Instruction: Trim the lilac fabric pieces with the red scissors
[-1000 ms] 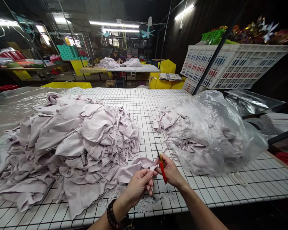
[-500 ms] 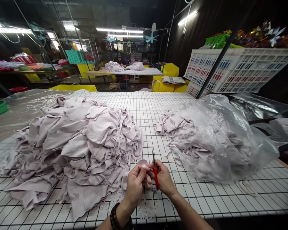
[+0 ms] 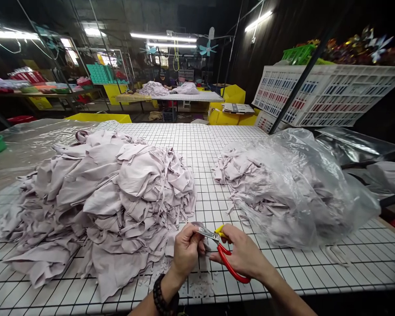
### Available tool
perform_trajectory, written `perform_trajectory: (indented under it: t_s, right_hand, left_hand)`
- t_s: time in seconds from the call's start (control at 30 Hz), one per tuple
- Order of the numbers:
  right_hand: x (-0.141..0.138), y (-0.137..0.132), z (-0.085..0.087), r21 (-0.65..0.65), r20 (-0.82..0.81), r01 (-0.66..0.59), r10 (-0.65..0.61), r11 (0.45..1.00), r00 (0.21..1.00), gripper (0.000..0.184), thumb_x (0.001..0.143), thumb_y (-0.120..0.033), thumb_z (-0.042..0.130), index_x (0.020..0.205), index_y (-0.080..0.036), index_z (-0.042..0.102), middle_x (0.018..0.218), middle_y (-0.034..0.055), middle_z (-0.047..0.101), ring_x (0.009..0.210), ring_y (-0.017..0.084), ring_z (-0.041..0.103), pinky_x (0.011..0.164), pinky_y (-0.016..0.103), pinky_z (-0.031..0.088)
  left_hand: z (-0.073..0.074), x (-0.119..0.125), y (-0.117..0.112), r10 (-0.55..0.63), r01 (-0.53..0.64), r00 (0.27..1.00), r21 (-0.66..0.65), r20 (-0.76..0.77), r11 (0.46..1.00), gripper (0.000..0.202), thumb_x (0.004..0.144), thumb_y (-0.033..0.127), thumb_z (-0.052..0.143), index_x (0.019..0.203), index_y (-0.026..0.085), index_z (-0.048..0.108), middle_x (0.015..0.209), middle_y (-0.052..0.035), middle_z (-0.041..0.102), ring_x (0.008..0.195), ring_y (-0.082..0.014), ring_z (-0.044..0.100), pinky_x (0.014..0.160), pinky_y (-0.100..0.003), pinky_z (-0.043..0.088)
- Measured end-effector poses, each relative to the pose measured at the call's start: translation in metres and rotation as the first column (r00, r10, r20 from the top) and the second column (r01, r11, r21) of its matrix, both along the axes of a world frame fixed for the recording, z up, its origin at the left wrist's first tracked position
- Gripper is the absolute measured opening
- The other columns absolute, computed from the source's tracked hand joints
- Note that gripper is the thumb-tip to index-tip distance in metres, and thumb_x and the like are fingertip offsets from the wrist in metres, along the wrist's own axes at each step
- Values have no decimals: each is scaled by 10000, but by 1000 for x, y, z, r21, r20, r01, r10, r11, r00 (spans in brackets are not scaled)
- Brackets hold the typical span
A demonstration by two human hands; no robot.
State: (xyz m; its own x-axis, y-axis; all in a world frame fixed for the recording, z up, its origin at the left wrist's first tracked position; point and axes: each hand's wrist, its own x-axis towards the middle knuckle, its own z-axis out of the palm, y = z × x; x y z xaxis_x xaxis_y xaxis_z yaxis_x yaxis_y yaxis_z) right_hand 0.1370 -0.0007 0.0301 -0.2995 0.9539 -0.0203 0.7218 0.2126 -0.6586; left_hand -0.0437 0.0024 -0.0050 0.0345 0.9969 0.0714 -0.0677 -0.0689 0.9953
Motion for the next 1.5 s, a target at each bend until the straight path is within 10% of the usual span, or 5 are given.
perform_trajectory:
  t_s: [0.9,1.07,1.23,1.4,1.5]
  right_hand:
    - [3,1,-16,98,36,-1,-2,995,999,413,715,-479,650,546,-209,386,543,-31,458,509,113,382,489,241,256]
    - [25,13,-31,-127,-83,114,-125,985,989,316,720,-410,643,603,-212,427,567,-47,471,517,112,401,472,216,285]
    - [38,33,-45,-54,84,327,-322,943,943,125,776,-303,535,698,-214,494,655,0,598,595,157,531,527,237,353]
    - [34,48,-37,29,126,322,-323,946,938,34,783,-250,519,783,-218,530,732,12,637,644,162,572,556,236,362]
    - [32,68,-28,96,164,320,-332,943,929,34,785,-230,546,815,-213,543,767,25,644,688,178,586,581,248,365]
  left_hand:
    - [-3,-5,-2,-138,134,982,-42,-127,990,344,877,440,473,713,157,581,725,-18,539,450,-75,485,434,-210,392]
    - [-17,-13,1,-7,75,688,62,-726,995,438,712,415,667,1082,193,591,1260,-133,479,1131,-325,468,926,-441,395]
    - [-36,-23,16,-99,143,567,-21,-818,990,286,745,167,583,1030,179,590,1034,-86,574,951,-245,548,805,-352,442]
    - [44,-63,65,4,134,681,130,-733,983,141,792,146,522,894,157,619,960,-54,595,853,-182,566,746,-291,469]
    - [122,-107,109,402,-23,506,454,-763,891,281,848,302,477,1000,92,585,992,-28,544,893,-179,544,774,-294,455]
